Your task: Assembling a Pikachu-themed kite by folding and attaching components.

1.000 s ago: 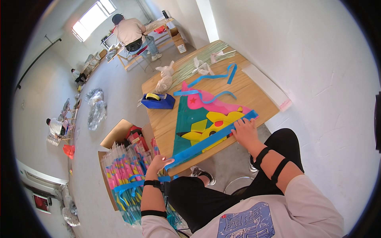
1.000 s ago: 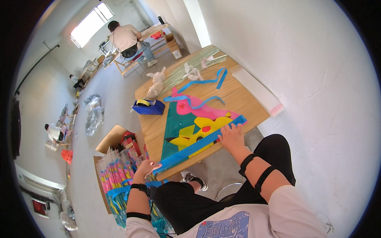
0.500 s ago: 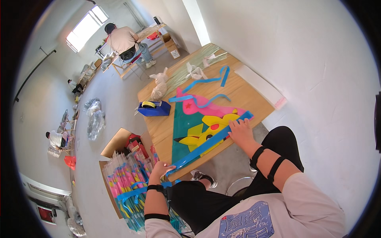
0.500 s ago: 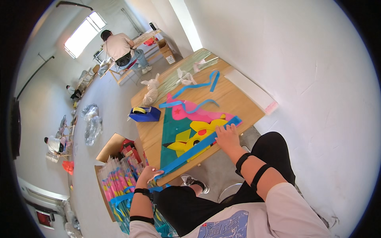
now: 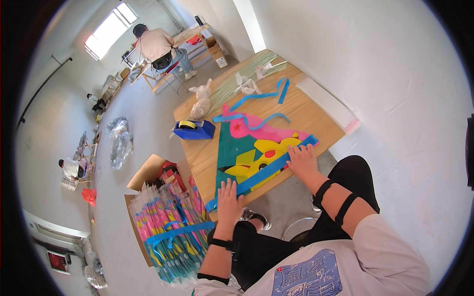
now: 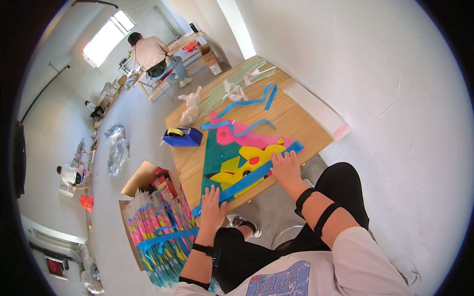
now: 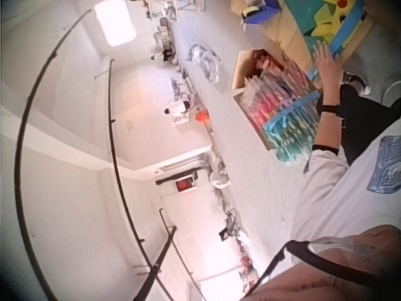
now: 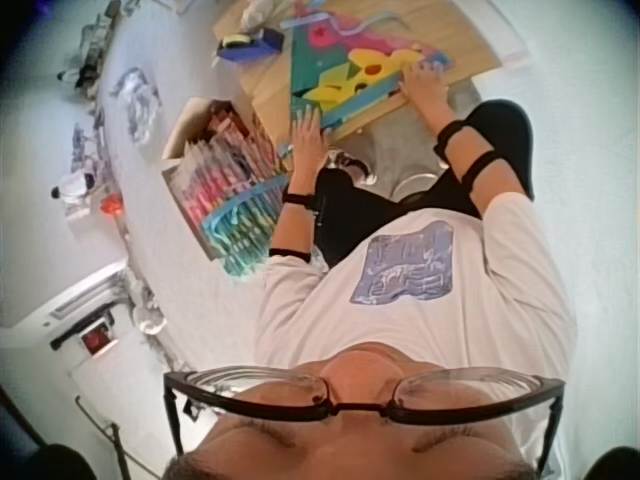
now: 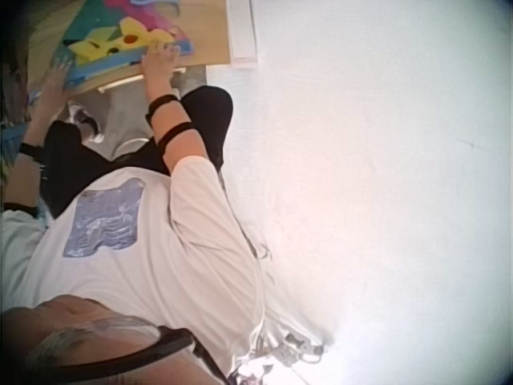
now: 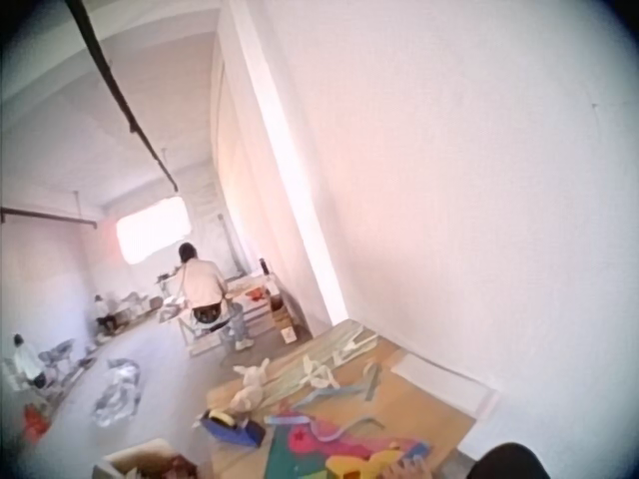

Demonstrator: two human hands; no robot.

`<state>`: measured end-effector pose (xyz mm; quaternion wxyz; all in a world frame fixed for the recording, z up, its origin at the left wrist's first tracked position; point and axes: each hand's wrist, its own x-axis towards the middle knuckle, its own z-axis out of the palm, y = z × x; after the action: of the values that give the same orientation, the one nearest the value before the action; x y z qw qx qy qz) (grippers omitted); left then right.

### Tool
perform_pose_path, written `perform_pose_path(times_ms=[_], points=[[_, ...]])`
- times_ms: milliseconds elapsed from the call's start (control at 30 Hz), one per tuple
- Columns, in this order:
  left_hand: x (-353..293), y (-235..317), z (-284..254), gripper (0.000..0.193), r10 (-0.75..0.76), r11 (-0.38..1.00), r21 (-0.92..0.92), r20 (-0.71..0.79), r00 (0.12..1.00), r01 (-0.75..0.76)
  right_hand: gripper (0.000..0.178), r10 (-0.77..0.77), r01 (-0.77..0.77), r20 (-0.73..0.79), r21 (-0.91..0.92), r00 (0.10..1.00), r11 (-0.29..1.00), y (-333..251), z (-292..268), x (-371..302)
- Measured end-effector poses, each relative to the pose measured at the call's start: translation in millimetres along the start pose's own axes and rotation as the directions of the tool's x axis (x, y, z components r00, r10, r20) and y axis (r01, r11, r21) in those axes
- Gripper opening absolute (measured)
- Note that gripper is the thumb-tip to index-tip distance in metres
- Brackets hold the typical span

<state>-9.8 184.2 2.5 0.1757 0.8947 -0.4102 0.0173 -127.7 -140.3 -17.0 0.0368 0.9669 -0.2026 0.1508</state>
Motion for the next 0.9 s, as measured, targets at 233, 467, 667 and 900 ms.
perform_pose_path(times_ms=[233,467,667,900], points=[[-18.9,10.1,41.3,0.074,-0.107,0.984,0.144,-0.007,0.994,0.107,0.062,-0.015,0.014,-0.039,-0.020,0.999,1.000,-0.9,0.0,-0.8],[-26.1,10.4,50.7,0.065,-0.098,0.987,0.115,-0.119,0.988,0.112,0.058,0.027,-0.027,0.019,0.010,0.999,1.000,-2.9,-1.0,-1.9],[-23.3,10.0,52.0,0.054,-0.169,0.985,-0.004,-0.180,0.969,0.172,0.052,0.043,-0.030,-0.057,0.208,0.997,0.978,1.3,0.9,-10.0],[-26.3,10.9,52.4,0.052,-0.197,0.979,0.021,-0.197,0.960,0.205,0.039,-0.385,0.437,-0.276,0.159,0.881,0.885,-76.9,-29.2,-37.6]])
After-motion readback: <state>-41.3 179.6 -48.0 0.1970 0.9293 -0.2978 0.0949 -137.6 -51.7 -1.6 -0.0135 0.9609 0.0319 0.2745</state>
